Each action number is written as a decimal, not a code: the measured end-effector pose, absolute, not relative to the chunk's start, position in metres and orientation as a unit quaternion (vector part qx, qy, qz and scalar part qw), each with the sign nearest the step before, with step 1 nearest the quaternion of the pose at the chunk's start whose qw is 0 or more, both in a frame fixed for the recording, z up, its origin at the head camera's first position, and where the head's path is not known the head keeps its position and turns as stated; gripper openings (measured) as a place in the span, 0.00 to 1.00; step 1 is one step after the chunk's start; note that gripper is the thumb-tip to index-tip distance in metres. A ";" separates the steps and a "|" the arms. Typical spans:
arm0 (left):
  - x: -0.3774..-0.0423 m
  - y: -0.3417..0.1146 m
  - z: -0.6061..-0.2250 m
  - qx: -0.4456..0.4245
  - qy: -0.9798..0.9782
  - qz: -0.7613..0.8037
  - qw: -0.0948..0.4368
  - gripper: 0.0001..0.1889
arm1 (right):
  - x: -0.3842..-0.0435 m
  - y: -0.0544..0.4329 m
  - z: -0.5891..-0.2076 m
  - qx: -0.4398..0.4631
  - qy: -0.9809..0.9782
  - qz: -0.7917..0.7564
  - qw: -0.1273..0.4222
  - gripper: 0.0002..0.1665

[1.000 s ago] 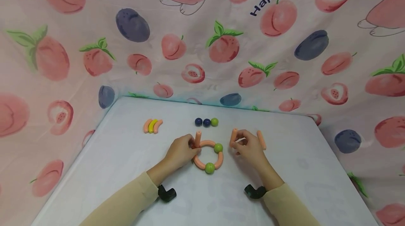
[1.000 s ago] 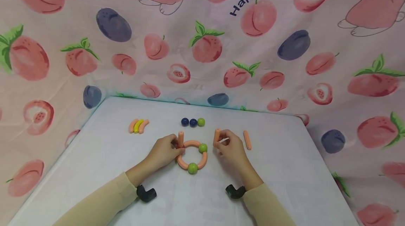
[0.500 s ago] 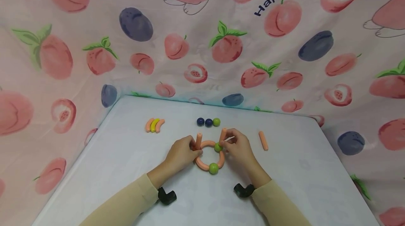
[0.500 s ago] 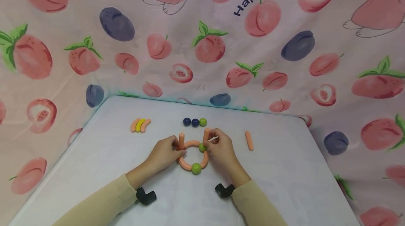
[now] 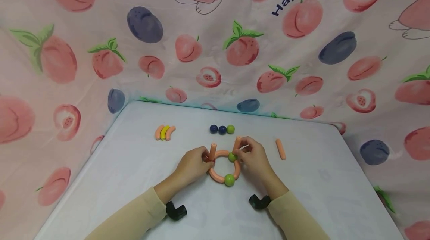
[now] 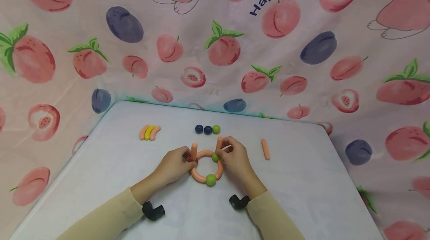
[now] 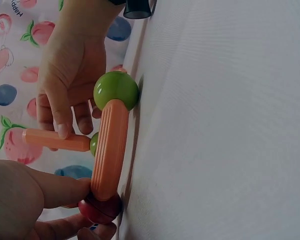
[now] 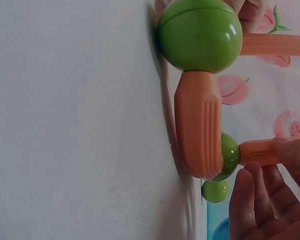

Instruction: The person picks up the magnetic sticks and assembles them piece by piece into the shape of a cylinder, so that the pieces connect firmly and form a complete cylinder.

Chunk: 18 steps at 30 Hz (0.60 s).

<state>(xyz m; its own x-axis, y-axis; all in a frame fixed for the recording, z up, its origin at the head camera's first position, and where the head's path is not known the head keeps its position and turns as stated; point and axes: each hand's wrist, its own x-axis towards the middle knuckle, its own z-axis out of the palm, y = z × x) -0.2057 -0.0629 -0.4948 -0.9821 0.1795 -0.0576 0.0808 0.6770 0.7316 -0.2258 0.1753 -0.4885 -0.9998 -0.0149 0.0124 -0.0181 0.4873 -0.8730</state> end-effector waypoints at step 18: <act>-0.200 -0.066 -0.498 0.064 0.910 0.403 0.072 0.12 | -0.230 0.174 -0.489 0.025 -0.867 0.497 0.004 0.20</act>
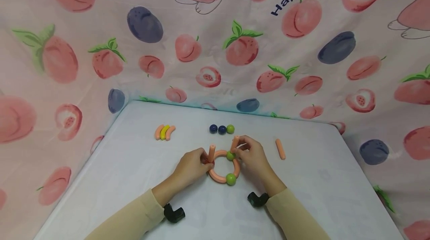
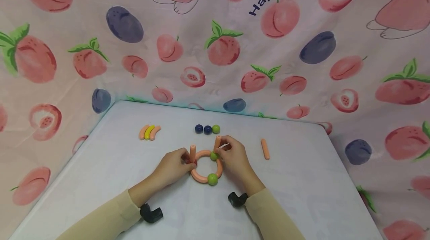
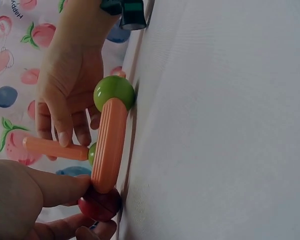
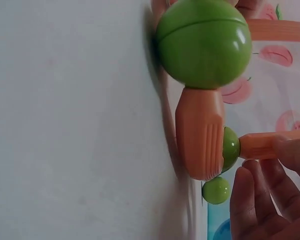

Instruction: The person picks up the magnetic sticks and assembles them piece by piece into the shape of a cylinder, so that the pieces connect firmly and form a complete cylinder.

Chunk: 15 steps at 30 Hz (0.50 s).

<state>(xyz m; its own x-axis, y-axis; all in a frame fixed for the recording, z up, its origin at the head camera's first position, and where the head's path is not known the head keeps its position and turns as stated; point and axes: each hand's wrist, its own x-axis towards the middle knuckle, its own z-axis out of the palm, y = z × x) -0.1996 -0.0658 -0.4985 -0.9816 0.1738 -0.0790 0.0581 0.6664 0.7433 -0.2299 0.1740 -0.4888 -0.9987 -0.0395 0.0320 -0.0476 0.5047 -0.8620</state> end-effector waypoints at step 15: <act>-0.184 -0.079 -0.492 0.094 0.899 0.416 0.104 0.11 | -0.248 0.170 -0.488 0.091 -0.859 0.503 -0.037 0.16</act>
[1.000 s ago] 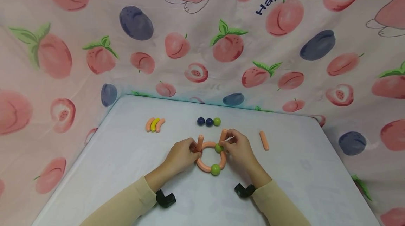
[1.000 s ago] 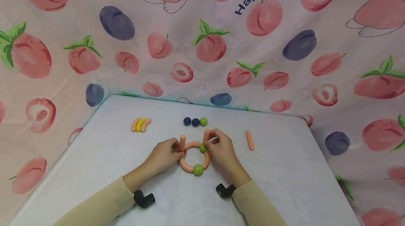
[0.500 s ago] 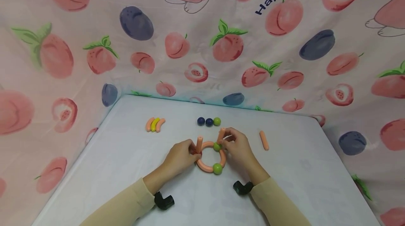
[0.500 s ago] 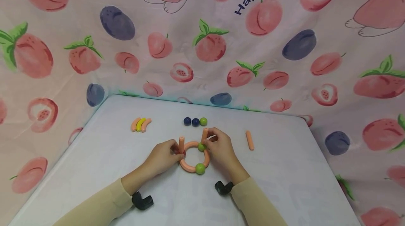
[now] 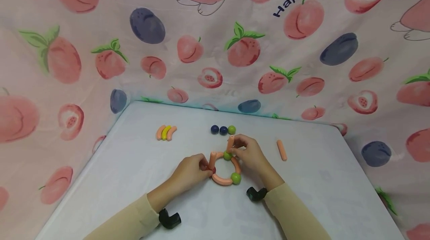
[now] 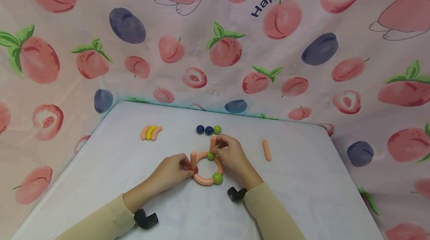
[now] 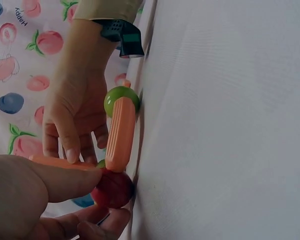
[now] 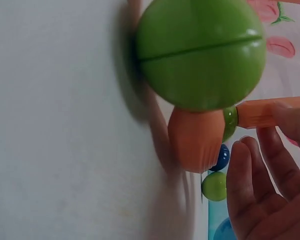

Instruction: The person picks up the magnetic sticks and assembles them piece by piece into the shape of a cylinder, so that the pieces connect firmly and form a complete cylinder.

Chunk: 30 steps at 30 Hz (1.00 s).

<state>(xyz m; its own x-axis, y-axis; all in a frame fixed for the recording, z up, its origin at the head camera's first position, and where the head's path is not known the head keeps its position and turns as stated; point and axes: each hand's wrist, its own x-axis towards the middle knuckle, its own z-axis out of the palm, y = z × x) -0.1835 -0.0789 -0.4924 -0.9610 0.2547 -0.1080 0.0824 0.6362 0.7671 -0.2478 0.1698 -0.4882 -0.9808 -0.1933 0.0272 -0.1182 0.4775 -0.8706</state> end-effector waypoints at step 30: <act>-0.278 -0.045 -0.503 0.244 0.850 0.434 0.170 0.14 | -0.246 0.175 -0.491 -0.086 0.859 -0.502 0.048 0.14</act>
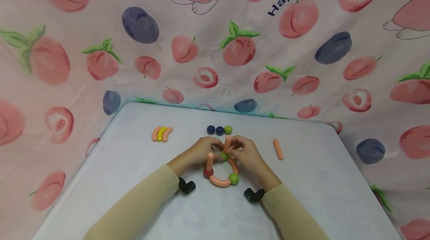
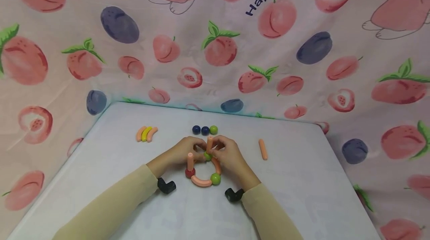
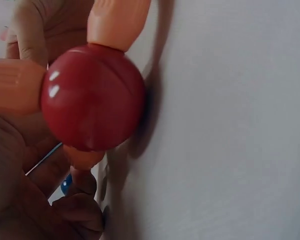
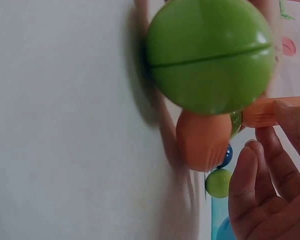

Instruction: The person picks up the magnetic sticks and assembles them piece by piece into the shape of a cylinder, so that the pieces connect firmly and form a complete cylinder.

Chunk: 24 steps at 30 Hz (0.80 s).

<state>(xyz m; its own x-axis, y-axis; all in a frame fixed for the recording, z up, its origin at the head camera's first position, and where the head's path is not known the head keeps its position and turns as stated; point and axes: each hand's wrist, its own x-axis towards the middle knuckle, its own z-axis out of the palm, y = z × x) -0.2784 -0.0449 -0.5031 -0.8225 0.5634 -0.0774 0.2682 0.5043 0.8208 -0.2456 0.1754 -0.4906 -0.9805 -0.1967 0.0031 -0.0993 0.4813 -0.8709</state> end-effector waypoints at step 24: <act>-0.264 -0.049 -0.506 0.204 0.857 0.451 0.145 0.14 | -0.235 0.288 -0.487 0.024 0.906 -0.420 -0.042 0.20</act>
<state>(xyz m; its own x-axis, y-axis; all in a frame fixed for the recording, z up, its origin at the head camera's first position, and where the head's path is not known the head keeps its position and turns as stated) -0.2637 -0.0487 -0.5059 -0.8747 0.4804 -0.0636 0.2196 0.5098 0.8318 -0.2351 0.2877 -0.4871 -0.9952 0.0792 0.0567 0.0081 0.6467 -0.7627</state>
